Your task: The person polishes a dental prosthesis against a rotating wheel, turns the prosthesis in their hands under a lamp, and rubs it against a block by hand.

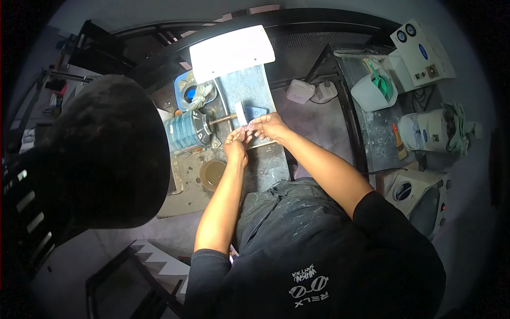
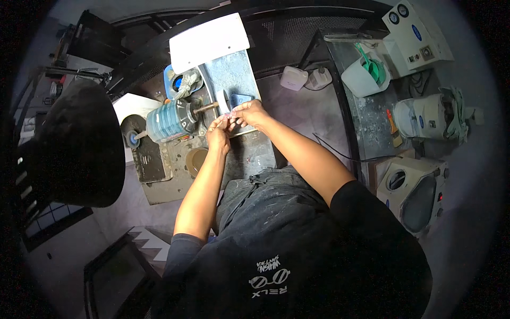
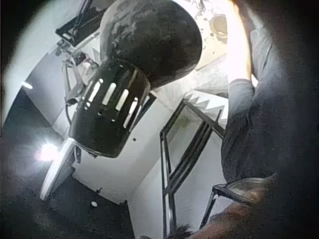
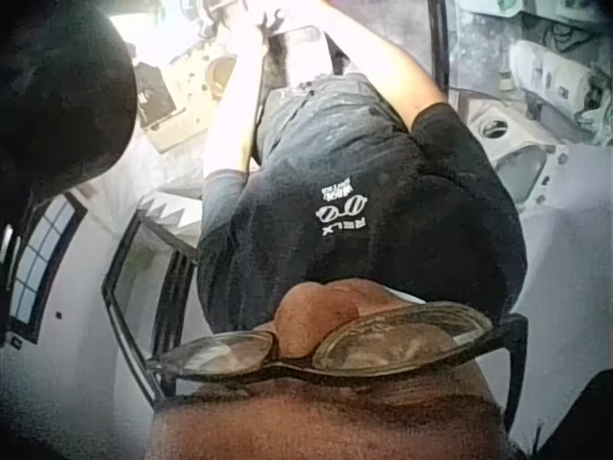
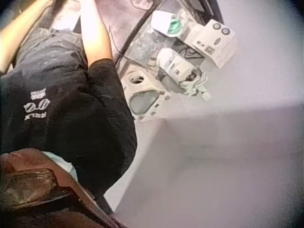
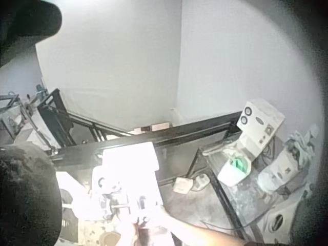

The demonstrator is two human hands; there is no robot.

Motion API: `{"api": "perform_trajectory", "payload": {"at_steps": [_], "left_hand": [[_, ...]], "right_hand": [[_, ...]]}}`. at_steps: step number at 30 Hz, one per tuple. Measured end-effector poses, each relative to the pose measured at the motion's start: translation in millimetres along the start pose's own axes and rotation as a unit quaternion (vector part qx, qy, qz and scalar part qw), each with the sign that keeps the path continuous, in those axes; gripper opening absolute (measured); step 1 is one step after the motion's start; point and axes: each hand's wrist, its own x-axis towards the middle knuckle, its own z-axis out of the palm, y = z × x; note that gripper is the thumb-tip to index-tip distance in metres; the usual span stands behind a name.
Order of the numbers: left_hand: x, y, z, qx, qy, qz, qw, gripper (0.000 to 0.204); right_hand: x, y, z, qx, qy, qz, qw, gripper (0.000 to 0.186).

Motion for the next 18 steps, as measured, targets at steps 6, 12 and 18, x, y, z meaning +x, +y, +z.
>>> {"api": "perform_trajectory", "payload": {"at_steps": [6, 12, 18], "left_hand": [[19, 4, 9, 0.041, 0.091, 0.017, 0.995, 0.007], [32, 11, 1, 0.063, 0.083, -0.012, 0.995, 0.007], [30, 18, 2, 0.100, 0.068, 0.013, 0.993, 0.008]], "right_hand": [[19, 2, 6, 0.050, 0.036, 0.030, 0.998, 0.017], [21, 9, 14, 0.131, 0.042, 0.073, 0.988, 0.013], [21, 12, 14, 0.145, 0.029, 0.111, 0.983, 0.016]]}}
